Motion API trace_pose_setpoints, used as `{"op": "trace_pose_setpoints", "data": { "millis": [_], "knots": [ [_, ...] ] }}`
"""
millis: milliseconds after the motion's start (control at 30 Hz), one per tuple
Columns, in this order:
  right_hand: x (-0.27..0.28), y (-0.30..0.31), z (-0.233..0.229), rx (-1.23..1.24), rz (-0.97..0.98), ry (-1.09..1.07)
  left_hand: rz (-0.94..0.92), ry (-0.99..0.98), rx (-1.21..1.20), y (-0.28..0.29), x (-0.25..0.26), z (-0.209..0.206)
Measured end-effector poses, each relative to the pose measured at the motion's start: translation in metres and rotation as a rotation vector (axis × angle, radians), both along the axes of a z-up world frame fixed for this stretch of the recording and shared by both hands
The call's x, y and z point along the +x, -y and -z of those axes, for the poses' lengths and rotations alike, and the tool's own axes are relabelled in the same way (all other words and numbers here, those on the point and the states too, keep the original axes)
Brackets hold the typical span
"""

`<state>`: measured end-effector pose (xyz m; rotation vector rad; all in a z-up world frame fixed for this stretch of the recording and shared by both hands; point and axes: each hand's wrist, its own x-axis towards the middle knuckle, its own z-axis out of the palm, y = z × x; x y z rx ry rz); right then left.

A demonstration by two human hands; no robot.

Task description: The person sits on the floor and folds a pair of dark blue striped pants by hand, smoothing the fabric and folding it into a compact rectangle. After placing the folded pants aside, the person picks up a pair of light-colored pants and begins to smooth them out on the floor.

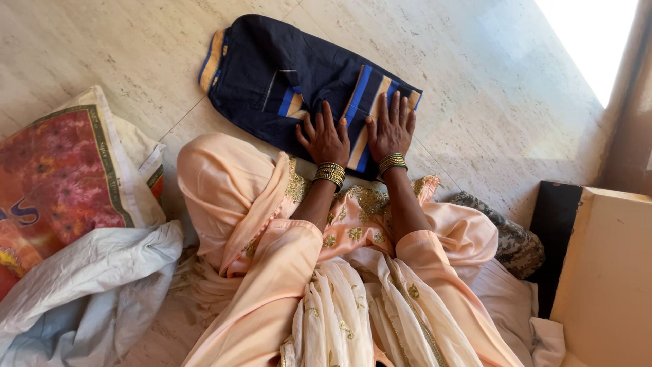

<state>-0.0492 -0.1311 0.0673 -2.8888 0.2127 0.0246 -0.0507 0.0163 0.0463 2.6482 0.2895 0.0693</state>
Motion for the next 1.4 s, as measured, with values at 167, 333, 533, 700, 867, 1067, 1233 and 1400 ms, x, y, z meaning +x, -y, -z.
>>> {"op": "trace_pose_setpoints", "data": {
  "millis": [167, 333, 533, 700, 867, 1067, 1233, 1400],
  "knots": [
    [-0.006, 0.009, 0.002, 0.023, 0.028, -0.048, -0.617, 0.096, -0.804, -0.038, 0.03, 0.005],
    [-0.008, 0.016, 0.009, 0.015, 0.053, -0.096, -0.088, 0.338, -0.352, -0.028, 0.026, -0.04],
    [0.008, 0.01, 0.012, 0.218, 0.023, 0.168, 0.363, -0.01, 0.084, 0.024, -0.019, -0.027],
    [0.037, -0.006, 0.003, 0.033, -0.243, -0.094, 0.392, -0.145, 0.207, 0.028, -0.019, -0.014],
    [0.061, 0.001, -0.007, 0.039, -0.225, -0.119, 0.401, -0.19, 0.223, 0.03, -0.02, -0.015],
    [0.062, 0.012, -0.001, -0.002, -0.044, -0.121, 0.388, -0.167, 0.153, 0.028, -0.021, -0.015],
    [0.053, 0.064, 0.008, 0.042, 0.101, -0.191, 0.399, -0.181, 0.13, 0.026, -0.02, -0.028],
    [0.028, 0.108, 0.024, 0.034, 0.328, -0.089, 0.43, -0.093, 0.147, 0.042, -0.011, -0.042]
  ]
}}
